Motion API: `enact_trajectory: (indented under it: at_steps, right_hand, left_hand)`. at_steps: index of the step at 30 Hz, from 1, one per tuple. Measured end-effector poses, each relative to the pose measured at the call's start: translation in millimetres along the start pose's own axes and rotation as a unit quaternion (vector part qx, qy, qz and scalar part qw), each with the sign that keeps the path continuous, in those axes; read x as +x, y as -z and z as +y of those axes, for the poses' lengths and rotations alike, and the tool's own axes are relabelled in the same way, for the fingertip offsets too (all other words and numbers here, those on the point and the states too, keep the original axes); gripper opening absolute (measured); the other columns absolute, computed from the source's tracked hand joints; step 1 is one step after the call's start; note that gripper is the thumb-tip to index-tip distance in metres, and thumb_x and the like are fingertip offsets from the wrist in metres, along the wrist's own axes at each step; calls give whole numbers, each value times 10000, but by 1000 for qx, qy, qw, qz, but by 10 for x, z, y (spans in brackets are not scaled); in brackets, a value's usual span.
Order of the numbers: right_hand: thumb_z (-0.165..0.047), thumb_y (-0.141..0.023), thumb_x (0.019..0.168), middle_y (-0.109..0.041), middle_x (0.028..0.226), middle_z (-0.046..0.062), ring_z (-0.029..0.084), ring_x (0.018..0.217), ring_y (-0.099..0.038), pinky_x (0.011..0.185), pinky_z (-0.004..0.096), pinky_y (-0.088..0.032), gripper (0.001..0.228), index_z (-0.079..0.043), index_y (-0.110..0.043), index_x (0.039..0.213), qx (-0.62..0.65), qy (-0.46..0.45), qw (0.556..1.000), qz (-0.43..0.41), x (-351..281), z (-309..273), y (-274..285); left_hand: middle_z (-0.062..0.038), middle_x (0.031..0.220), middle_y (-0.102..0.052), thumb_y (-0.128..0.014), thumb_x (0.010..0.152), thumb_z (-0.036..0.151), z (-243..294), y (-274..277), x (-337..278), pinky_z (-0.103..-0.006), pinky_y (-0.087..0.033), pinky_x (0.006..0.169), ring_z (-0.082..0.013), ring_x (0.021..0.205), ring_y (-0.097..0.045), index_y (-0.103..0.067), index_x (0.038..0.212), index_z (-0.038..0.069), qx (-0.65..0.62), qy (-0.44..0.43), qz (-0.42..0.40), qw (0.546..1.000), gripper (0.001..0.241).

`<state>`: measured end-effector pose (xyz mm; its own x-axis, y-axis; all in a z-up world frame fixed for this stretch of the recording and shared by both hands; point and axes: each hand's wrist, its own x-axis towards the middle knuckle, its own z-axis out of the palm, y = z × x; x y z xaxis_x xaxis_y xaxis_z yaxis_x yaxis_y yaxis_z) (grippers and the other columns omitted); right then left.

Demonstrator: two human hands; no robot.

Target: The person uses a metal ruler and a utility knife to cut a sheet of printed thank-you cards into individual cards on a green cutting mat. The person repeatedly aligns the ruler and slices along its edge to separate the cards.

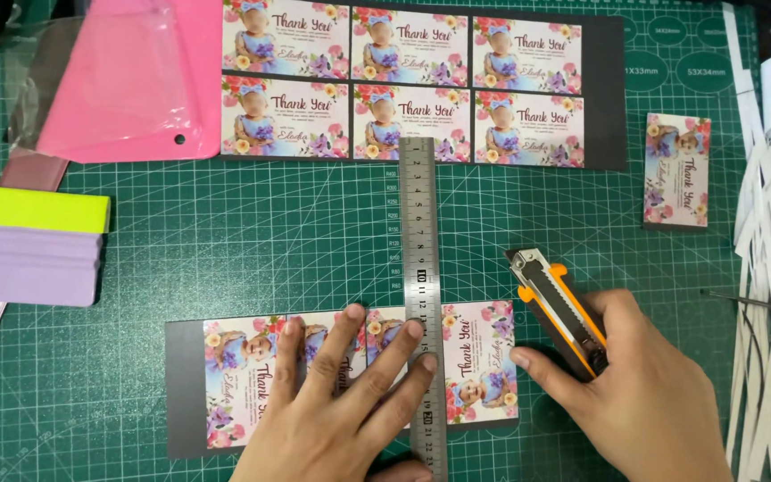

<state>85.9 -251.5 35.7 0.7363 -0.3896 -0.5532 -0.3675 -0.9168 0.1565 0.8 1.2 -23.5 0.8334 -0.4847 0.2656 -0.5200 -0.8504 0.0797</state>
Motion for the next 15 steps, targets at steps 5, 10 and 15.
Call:
enact_trajectory:
  at_steps: [5,10,15]
  right_hand:
    - [-751,-755,706,-741,1010,-92,228,911,-755,758,415,-573,695,-275,-523,1155,-3,16,1000,8,14,45,-33]
    - [-743,-755,714,-744,996,-95,222,899,-756,748,414,-565,678,-270,-519,1139,2,21,1000,7,0,43,-19]
    - [-743,-754,725,-729,965,-89,191,877,-748,712,390,-567,680,-263,-512,1140,-7,31,999,6,13,63,-35]
  left_hand:
    - [11,1646,-393,-372,913,886,-2,21,1,-716,-311,1108,-424,1486,-353,-478,1509,288,-7,-3,-18,1000,851]
    - [6,1649,-388,-400,900,889,-5,38,9,-726,-294,1116,-428,1493,-337,-471,1514,283,-10,-8,-28,1000,865]
    - [1,1640,-404,-326,952,844,-7,46,18,-723,-278,1127,-432,1492,-338,-491,1501,275,-20,-6,-24,1000,808]
